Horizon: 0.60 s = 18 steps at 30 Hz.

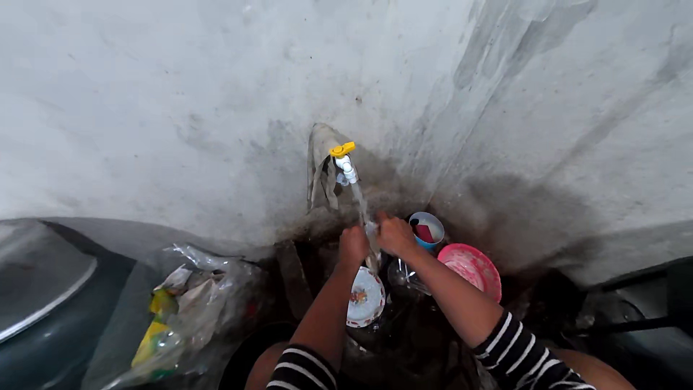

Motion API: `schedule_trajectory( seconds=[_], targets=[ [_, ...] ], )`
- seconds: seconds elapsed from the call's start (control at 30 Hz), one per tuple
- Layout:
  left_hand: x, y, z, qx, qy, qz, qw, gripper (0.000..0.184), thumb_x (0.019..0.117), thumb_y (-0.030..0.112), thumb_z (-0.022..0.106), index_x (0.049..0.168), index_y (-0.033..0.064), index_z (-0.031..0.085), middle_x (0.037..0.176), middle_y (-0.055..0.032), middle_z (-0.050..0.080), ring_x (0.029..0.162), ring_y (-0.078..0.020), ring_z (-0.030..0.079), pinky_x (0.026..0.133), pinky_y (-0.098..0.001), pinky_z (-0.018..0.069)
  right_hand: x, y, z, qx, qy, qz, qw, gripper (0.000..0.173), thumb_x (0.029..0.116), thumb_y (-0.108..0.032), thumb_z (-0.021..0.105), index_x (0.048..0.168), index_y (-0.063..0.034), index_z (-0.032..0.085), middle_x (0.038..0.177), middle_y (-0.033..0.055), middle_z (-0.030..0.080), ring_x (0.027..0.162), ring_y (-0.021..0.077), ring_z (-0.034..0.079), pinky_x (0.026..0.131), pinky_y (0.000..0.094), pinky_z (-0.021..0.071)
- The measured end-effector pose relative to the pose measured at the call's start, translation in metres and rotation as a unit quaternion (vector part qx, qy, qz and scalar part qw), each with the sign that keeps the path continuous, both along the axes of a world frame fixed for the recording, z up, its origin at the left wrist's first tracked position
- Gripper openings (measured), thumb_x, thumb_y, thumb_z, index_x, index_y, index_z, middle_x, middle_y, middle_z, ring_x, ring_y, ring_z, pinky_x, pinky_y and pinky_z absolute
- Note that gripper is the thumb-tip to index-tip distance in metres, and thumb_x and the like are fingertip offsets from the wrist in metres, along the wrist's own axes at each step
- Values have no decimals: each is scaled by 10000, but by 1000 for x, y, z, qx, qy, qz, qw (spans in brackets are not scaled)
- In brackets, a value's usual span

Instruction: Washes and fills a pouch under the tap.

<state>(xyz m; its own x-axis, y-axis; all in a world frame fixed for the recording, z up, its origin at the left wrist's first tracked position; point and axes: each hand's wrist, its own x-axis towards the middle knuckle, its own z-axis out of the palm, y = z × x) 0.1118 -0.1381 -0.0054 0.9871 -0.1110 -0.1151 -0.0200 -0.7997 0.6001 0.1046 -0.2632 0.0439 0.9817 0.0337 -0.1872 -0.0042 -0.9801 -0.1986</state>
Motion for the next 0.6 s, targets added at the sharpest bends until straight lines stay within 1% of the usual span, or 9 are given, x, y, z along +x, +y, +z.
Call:
schedule_trajectory(
  seconds=[0.07,0.13,0.23,0.33,0.43,0.5,0.53,0.57,0.6],
  targets=[
    [-4,-11,3,16,6,0,1000,318,1045,203,515,1273,28,652,1196,-208,694,1139,-358,677,991,-525,535,2,7,-2,-12,-9,18,1000,381,1063,-323,470,1313,-90,639,1216,185,701,1130,377,684,922,591,549],
    [-3,-12,7,39,23,10,999,343,1047,204,504,1326,30,606,1191,-220,686,1135,-375,676,970,-533,544,6,13,2,-16,10,5,1000,332,1060,-247,462,1237,-60,673,1192,196,706,1146,383,677,931,588,544],
    [-4,0,11,56,22,24,998,347,1059,213,464,1334,73,624,1193,-223,688,1132,-392,673,954,-559,542,9,17,7,-14,24,-6,1000,325,1050,-192,454,1264,-69,664,1218,188,701,1177,367,665,952,573,535],
    [-4,19,16,65,13,24,997,363,1091,264,423,1318,89,645,1227,-221,677,1180,-403,643,988,-584,510,15,19,14,-18,26,5,1000,332,1062,-214,467,1291,-90,672,1258,177,694,1213,363,645,986,580,509],
    [-7,28,11,56,21,51,997,344,1080,269,449,1267,101,683,1175,-193,707,1123,-376,679,959,-576,531,14,29,5,-10,30,7,999,320,1059,-221,468,1221,-62,693,1232,180,699,1205,365,643,979,584,505],
    [-10,27,13,12,20,69,997,350,1080,279,459,1270,73,668,1150,-202,710,1093,-369,691,961,-567,535,9,30,0,38,22,0,999,362,1066,-267,477,1298,-46,644,1248,190,689,1202,355,650,990,563,516],
    [-13,25,11,-23,13,79,997,354,1077,284,469,1267,53,657,1123,-204,714,1068,-365,698,950,-559,543,2,29,-5,104,21,-2,994,413,1052,-262,508,1390,-35,575,1275,198,672,1199,347,652,1005,549,520],
    [-14,22,11,-62,14,90,994,354,1074,283,480,1266,33,642,1109,-206,711,1056,-359,698,947,-550,544,-5,26,-11,190,21,8,982,509,1041,-245,534,1507,-56,458,1319,196,649,1203,330,650,1024,532,524],
    [-12,21,13,-105,18,107,989,356,1077,281,483,1255,16,639,1101,-209,706,1048,-352,693,947,-543,541,-13,24,-16,268,23,30,963,586,1037,-212,534,1580,-95,349,1394,190,605,1240,311,632,1048,514,519]
  ],
)
